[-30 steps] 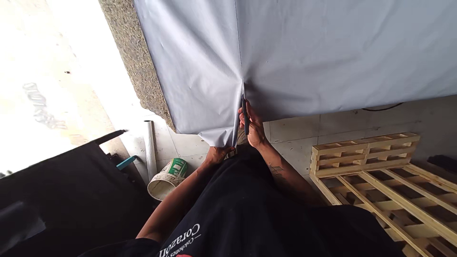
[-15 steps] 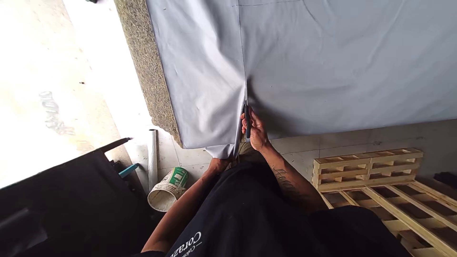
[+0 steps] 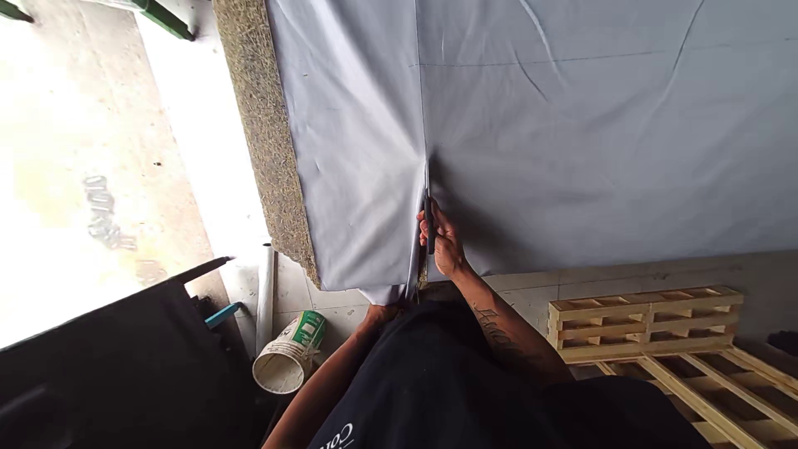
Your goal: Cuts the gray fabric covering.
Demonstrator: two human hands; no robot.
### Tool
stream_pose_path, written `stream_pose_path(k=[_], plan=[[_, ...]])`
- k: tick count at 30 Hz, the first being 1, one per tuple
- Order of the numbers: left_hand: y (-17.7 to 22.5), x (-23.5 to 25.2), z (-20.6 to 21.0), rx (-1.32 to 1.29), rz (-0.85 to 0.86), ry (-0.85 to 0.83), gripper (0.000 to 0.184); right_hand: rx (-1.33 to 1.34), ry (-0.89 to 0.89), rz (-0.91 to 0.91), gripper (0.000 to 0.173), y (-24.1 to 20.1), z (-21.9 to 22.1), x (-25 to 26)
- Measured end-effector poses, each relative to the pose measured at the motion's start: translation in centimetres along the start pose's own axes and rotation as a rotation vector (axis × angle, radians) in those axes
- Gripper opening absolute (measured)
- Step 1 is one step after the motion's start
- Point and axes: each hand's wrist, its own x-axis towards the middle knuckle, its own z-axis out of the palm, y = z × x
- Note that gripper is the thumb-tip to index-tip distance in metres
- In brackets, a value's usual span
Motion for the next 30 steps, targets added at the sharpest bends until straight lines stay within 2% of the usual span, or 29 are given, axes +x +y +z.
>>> stream_pose_path(k=[3,8,14,16,18,19,20,22,23,25,26,28,30], plan=[[0.6,-0.1,-0.1,0.006,0.015,0.022,0.060,0.019,0.023,-0.015,0.042,-1.3,0.5,2.5],[1.7,0.1,-0.6,0.018,-0.004,0.058,0.058,-0.003,0.002,-0.015,0.050,-1.6,0.4,3.0],[0.6,1.4,0.3,0.069,-0.019,-0.001,0.060,0.003,0.042,-0.014,0.049,-3.3,0.6,6.3],[1.7,0.1,-1.4,0.044,-0.015,0.000,0.058,-0.012,0.023,0.000,0.051,-3.2,0.8,5.9],[4.6,-3.1,-5.2,-0.002,-0.132,-0.104,0.052,-0.035,-0.023,-0.005,0.051,-2.9,1.1,5.8],[5.5,-4.6,-7.0,0.000,-0.191,-0.214,0.050,-0.040,-0.042,-0.006,0.049,-2.9,1.1,5.8],[5.9,-6.0,-8.4,0.064,-0.179,-0.323,0.045,-0.038,-0.051,0.005,0.049,-2.9,1.2,5.9],[6.2,-6.1,-10.5,0.189,-0.006,-0.476,0.035,-0.037,-0.044,0.036,0.048,-3.0,1.0,6.0],[6.9,-5.8,-12.1,0.175,0.119,-0.474,0.032,-0.032,-0.035,0.045,0.048,-3.1,1.0,6.1],[9.4,-4.9,-16.4,0.047,0.336,-0.282,0.028,-0.019,-0.022,0.058,0.046,-3.3,0.9,6.3],[11.1,-3.8,-18.5,-0.019,0.407,-0.076,0.027,-0.018,-0.023,0.066,0.046,-3.5,0.8,6.3],[13.6,0.4,-22.4,-0.031,0.425,0.411,0.039,-0.011,-0.024,0.066,0.045,-3.5,0.7,6.6],[14.5,6.5,-25.5,0.024,0.325,0.800,0.059,-0.010,-0.019,0.073,0.043,-3.5,0.3,6.6]])
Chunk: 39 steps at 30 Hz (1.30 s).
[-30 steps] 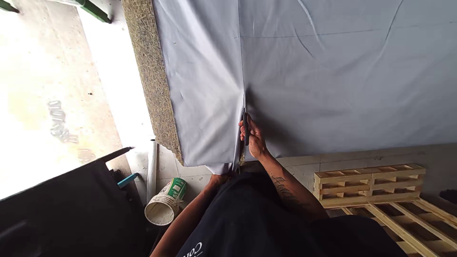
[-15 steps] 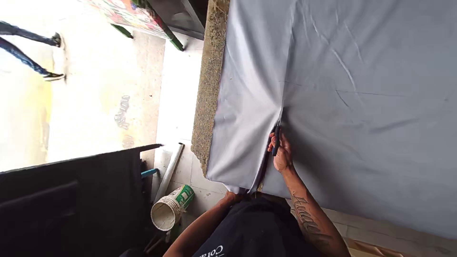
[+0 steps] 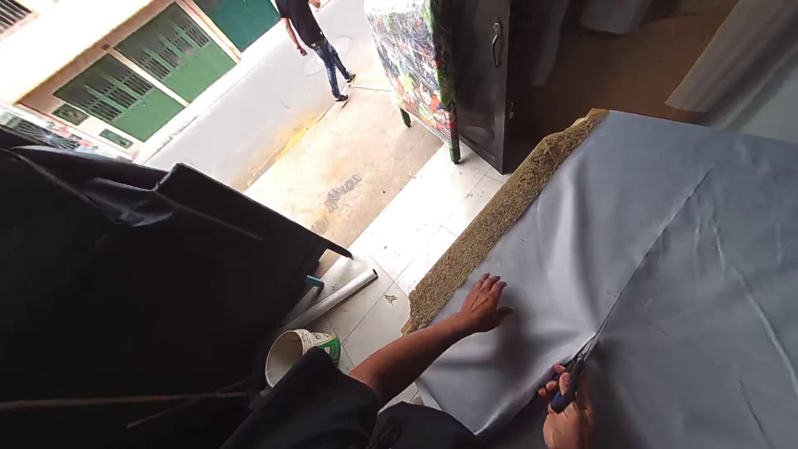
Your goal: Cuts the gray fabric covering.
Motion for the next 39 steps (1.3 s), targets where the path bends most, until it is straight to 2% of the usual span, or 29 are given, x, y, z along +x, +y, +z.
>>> stream_pose_path(k=[2,4,9,12,16,23,27,32,36,39], plan=[[-2.0,5.1,2.1,0.118,-0.102,0.186,0.076,-0.003,0.010,0.007,0.042,-0.3,-0.2,0.0],[-3.2,8.1,3.4,0.233,-0.172,0.238,0.081,-0.003,0.012,0.004,0.040,-0.4,-0.4,0.2],[-3.5,9.0,4.3,0.270,-0.073,0.390,0.052,-0.004,0.005,-0.030,0.054,-0.9,-0.2,0.7],[-3.0,9.8,4.4,0.252,-0.144,0.386,0.050,0.010,0.002,-0.049,0.053,-1.2,-0.1,1.6],[-3.2,10.7,4.4,0.283,-0.218,0.405,0.066,0.069,-0.005,-0.066,0.052,-1.7,0.5,2.8],[-3.4,10.8,4.7,0.282,-0.231,0.431,0.049,0.072,0.028,-0.068,0.054,-1.9,0.8,2.6],[-3.6,10.8,4.9,0.310,-0.223,0.441,0.048,0.084,0.052,-0.107,0.045,-3.2,1.5,5.0],[-3.5,11.0,4.8,0.342,-0.223,0.449,0.048,0.076,0.034,-0.110,0.050,-3.5,1.7,5.8],[-3.3,10.9,4.8,0.336,-0.230,0.450,0.047,0.059,0.086,-0.123,0.043,-4.8,2.2,8.1],[-3.4,11.0,4.9,0.342,-0.219,0.461,0.049,0.043,0.071,-0.153,0.047,-4.8,2.2,9.5]])
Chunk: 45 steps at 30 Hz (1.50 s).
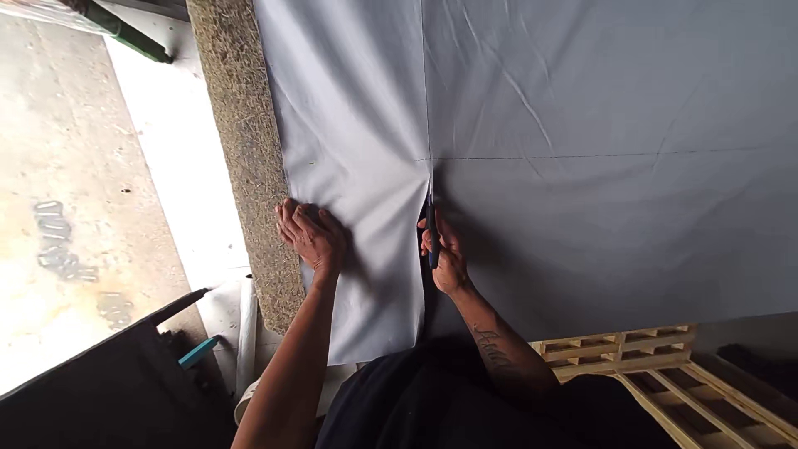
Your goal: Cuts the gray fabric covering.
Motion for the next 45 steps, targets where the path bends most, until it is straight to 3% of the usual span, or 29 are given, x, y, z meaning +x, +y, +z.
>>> stream_pose_path(k=[19,24,28,31,34,36,38,40,42,45], plan=[[-0.3,-0.6,0.2,-0.024,0.041,0.012,0.047,-0.113,0.026,0.011,0.053,0.1,-0.3,-0.1],[-0.2,0.0,-0.3,-0.047,0.017,-0.037,0.047,-0.352,-0.016,-0.008,0.055,1.7,-1.3,-4.5],[-0.8,-0.3,-0.8,-0.219,0.021,-0.079,0.044,-0.670,-0.193,-0.102,0.062,3.8,-3.9,-12.7],[-4.2,-2.5,-1.6,-0.532,0.058,0.063,0.041,-0.951,-0.273,-0.294,0.073,5.4,-4.1,-17.0],[-11.6,-6.2,-5.1,-0.504,-0.105,0.101,0.055,-1.084,-0.177,-0.471,0.073,6.7,1.7,-15.3],[-17.3,-8.0,-7.7,-0.397,-0.272,-0.152,0.070,-1.078,-0.098,-0.546,0.070,8.6,6.4,-12.0],[-21.4,-8.9,-10.2,-0.365,-0.388,-0.549,0.085,-1.110,-0.077,-0.554,0.069,10.8,9.7,-9.8],[-23.5,-9.9,-11.1,-0.407,-0.415,-0.726,0.080,-1.269,-0.081,-0.571,0.072,13.1,11.0,-9.3],[-24.1,-11.4,-10.1,-0.457,-0.408,-0.604,0.070,-1.479,-0.065,-0.648,0.075,14.8,11.2,-9.5],[-24.0,-12.7,-8.6,-0.509,-0.381,-0.423,0.064,-1.582,-0.041,-0.679,0.076,15.4,10.7,-10.1]])
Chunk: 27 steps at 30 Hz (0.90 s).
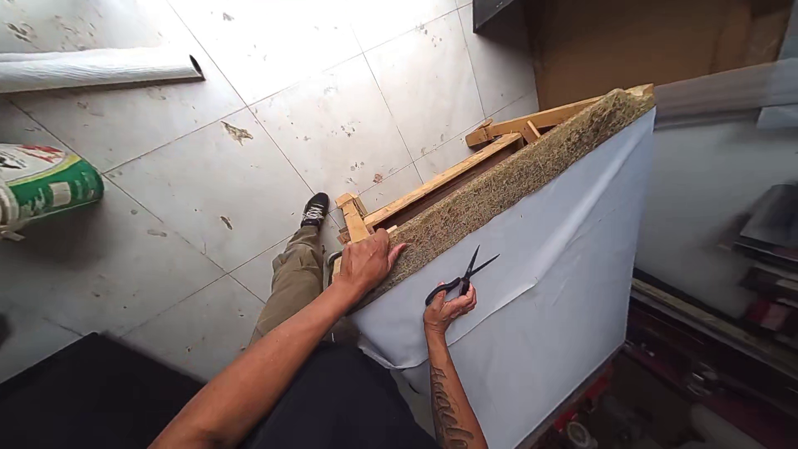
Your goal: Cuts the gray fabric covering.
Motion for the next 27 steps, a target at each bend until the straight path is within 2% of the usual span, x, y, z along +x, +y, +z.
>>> stream_pose_path(k=[3,11,23,27], plan=[[-0.4,0.8,0.6,-0.048,0.067,0.086,0.061,-0.035,0.011,-0.001,0.077,-0.1,0.5,0.6],[-1.4,0.4,1.5,-0.098,0.112,0.187,0.059,-0.066,-0.010,0.026,0.076,-0.2,0.5,0.3],[-1.7,1.3,1.4,-0.185,0.137,0.101,0.051,-0.074,-0.046,-0.007,0.077,-0.6,0.5,1.0],[-2.0,0.8,1.5,-0.200,0.134,0.130,0.052,-0.064,-0.055,-0.003,0.078,-0.6,0.4,0.6]])
